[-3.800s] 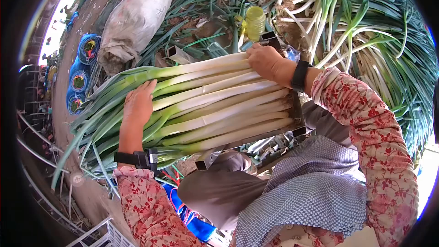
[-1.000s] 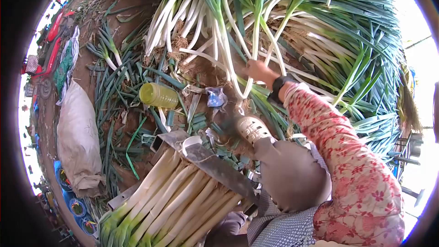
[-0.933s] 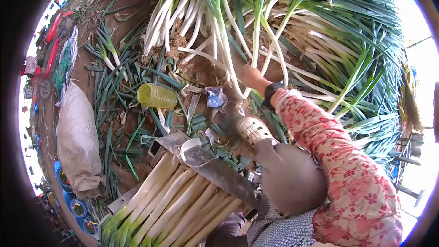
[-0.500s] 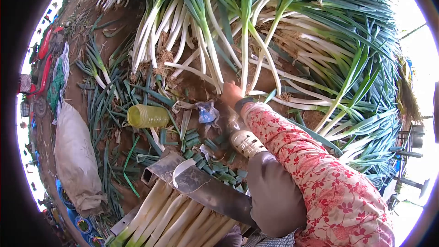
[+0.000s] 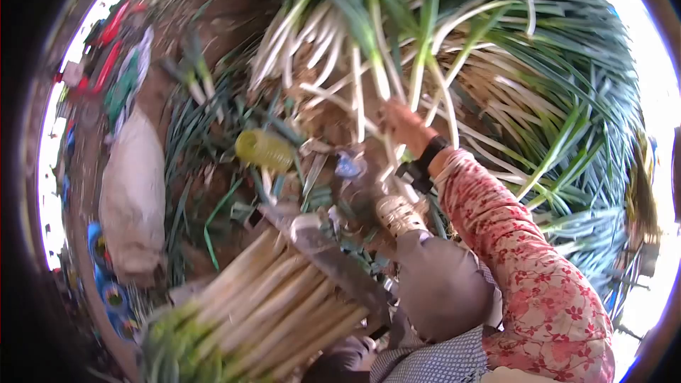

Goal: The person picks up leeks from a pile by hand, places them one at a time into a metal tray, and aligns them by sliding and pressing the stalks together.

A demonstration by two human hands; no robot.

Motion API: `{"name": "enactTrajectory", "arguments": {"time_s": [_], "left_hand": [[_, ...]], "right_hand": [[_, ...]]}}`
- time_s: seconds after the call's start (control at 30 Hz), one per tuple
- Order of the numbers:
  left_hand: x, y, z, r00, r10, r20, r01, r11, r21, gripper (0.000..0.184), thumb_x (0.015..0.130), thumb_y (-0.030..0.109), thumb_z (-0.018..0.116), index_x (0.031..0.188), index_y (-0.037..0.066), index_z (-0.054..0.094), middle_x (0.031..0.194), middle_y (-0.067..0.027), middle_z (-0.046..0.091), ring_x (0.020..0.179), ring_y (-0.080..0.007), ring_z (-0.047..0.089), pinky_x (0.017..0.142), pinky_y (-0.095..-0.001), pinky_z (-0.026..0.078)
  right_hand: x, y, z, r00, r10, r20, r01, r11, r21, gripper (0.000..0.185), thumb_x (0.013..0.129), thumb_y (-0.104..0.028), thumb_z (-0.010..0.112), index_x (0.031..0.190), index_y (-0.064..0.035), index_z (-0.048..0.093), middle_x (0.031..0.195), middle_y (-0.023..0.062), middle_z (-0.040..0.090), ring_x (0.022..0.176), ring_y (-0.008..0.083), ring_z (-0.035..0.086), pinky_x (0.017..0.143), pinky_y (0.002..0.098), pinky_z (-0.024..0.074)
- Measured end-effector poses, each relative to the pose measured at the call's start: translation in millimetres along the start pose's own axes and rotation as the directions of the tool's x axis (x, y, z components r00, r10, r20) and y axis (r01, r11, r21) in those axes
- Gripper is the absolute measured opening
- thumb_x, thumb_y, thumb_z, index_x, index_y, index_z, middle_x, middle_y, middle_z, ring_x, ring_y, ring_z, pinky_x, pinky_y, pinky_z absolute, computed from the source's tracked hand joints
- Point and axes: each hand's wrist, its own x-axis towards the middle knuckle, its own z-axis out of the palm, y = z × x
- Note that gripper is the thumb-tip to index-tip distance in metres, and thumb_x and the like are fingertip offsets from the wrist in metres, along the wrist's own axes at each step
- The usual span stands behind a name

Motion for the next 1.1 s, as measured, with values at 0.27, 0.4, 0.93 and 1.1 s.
{"name": "enactTrajectory", "arguments": {"time_s": [0.27, 0.4, 0.93, 1.1], "left_hand": [[-42.7, -18.6, 9.4, 0.992, 0.03, -0.123, -0.064, 0.957, -0.283, 0.042, 0.075, 0.005, 0.058, 0.116, 0.001, 0.052, 0.128, -0.0207, 0.043, 0.122, -0.0401, 0.038, 0.1, -0.0444, 0.032], [-55.8, -33.8, 11.1, 0.976, 0.07, -0.208, -0.123, 0.959, -0.256, 0.042, 0.075, 0.006, 0.059, 0.116, 0.002, 0.052, 0.128, -0.0196, 0.044, 0.122, -0.0386, 0.038, 0.1, -0.0432, 0.034], [-24.7, -103.0, 33.2, 0.963, -0.268, 0.015, -0.089, -0.371, -0.924, 0.058, 0.086, 0.017, 0.053, 0.139, 0.011, 0.029, 0.13, -0.0161, 0.045, 0.119, -0.0275, 0.044, 0.099, -0.0389, 0.035], [6.6, -107.7, 81.6, 0.961, -0.236, 0.141, -0.064, -0.691, -0.72, 0.052, 0.084, 0.008, 0.049, 0.134, 0.005, 0.034, 0.13, -0.013, 0.046, 0.121, -0.0272, 0.044, 0.101, -0.0429, 0.035]], "right_hand": [[-114.6, -65.9, 139.0, 0.894, -0.378, 0.241, 0.41, 0.906, -0.101, 0.02, 0.093, -0.025, 0.048, 0.097, -0.0053, 0.049, 0.072, 0.0023, 0.047, 0.057, 0.008, 0.041, 0.05, 0.0196, 0.0379], [-193.0, -82.9, 208.5, 0.624, -0.561, 0.545, 0.678, 0.735, -0.02, 0.019, 0.096, -0.021, 0.043, 0.106, -0.0053, 0.048, 0.082, 0.0019, 0.048, 0.059, 0.0059, 0.036, 0.05, 0.0187, 0.0331], [-348.0, 89.9, 264.0, -0.08, 0.316, 0.945, 0.949, -0.265, 0.169, 0.057, 0.082, -0.011, 0.05, 0.133, -0.0349, 0.04, 0.073, 0.0047, 0.051, 0.055, 0.0194, 0.055, 0.047, 0.0305, 0.0475], [-329.7, 132.0, 251.5, 0.221, 0.329, 0.918, 0.967, -0.198, -0.162, 0.058, 0.083, -0.01, 0.048, 0.133, -0.0384, 0.039, 0.077, 0.0101, 0.054, 0.06, 0.0268, 0.057, 0.056, 0.0368, 0.0482]]}}
